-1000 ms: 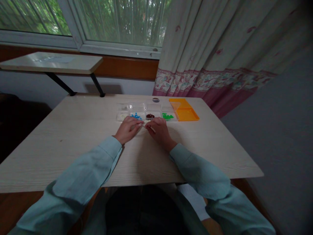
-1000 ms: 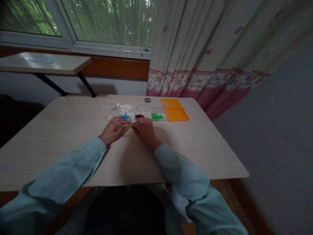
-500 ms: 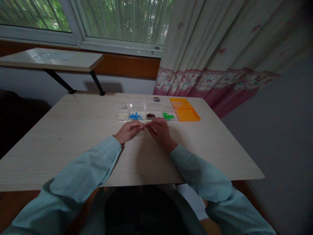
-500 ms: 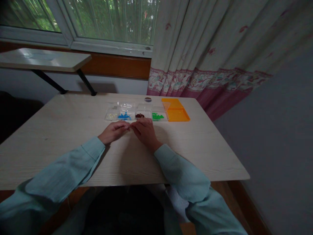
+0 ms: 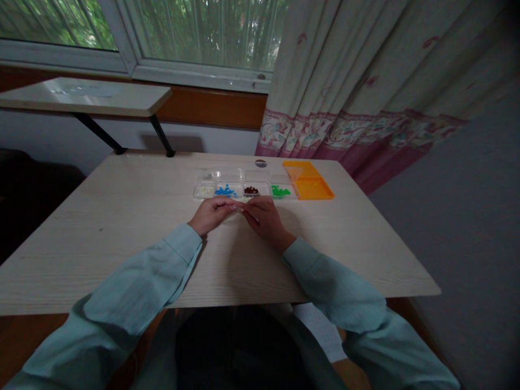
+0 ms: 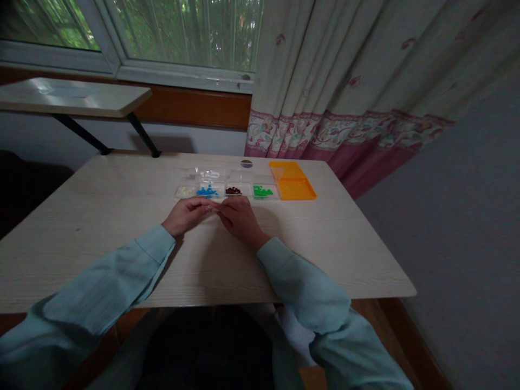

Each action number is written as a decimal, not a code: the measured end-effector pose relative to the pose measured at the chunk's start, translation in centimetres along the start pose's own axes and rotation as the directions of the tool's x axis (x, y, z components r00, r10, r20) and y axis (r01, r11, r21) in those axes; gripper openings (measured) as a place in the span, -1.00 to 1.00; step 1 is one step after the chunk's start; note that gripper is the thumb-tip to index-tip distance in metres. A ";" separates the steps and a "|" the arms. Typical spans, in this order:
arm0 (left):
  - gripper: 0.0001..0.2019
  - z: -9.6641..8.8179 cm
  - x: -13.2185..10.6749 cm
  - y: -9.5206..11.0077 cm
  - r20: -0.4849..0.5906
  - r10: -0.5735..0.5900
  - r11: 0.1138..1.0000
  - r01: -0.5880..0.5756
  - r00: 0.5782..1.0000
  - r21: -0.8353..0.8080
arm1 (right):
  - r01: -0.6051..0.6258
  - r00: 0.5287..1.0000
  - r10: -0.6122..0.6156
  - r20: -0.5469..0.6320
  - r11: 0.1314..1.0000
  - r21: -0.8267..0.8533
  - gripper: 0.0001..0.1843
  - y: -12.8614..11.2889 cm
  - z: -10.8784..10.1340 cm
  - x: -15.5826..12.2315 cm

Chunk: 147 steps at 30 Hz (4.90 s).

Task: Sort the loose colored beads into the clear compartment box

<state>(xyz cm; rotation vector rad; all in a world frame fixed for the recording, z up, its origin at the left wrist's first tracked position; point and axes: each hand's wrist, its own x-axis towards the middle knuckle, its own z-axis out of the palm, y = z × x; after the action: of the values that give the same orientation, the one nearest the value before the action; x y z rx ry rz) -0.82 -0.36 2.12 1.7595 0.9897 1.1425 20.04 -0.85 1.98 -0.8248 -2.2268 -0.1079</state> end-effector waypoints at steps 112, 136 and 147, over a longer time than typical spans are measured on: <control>-0.70 -4.9 1.2 -1.8 -0.116 0.323 0.699 -0.154 0.939 0.698 | -0.498 0.861 0.507 -0.041 0.857 0.136 -0.73 4.5 -1.6 0.4; -0.72 -7.9 1.5 -4.2 -0.293 0.286 0.654 0.038 0.912 0.755 | -0.362 0.904 0.366 0.221 0.930 -0.061 -0.90 5.3 -1.4 -0.8; -0.68 -7.9 1.5 -4.2 -0.330 0.299 0.645 0.065 0.895 0.762 | -0.354 0.921 0.354 0.164 0.935 -0.026 -0.88 4.9 -0.9 -0.6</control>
<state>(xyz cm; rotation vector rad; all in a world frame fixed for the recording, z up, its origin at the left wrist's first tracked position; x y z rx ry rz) -8.56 4.17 0.95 2.2948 1.8655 1.3440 23.81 2.41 1.39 -1.2602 -2.1873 0.1452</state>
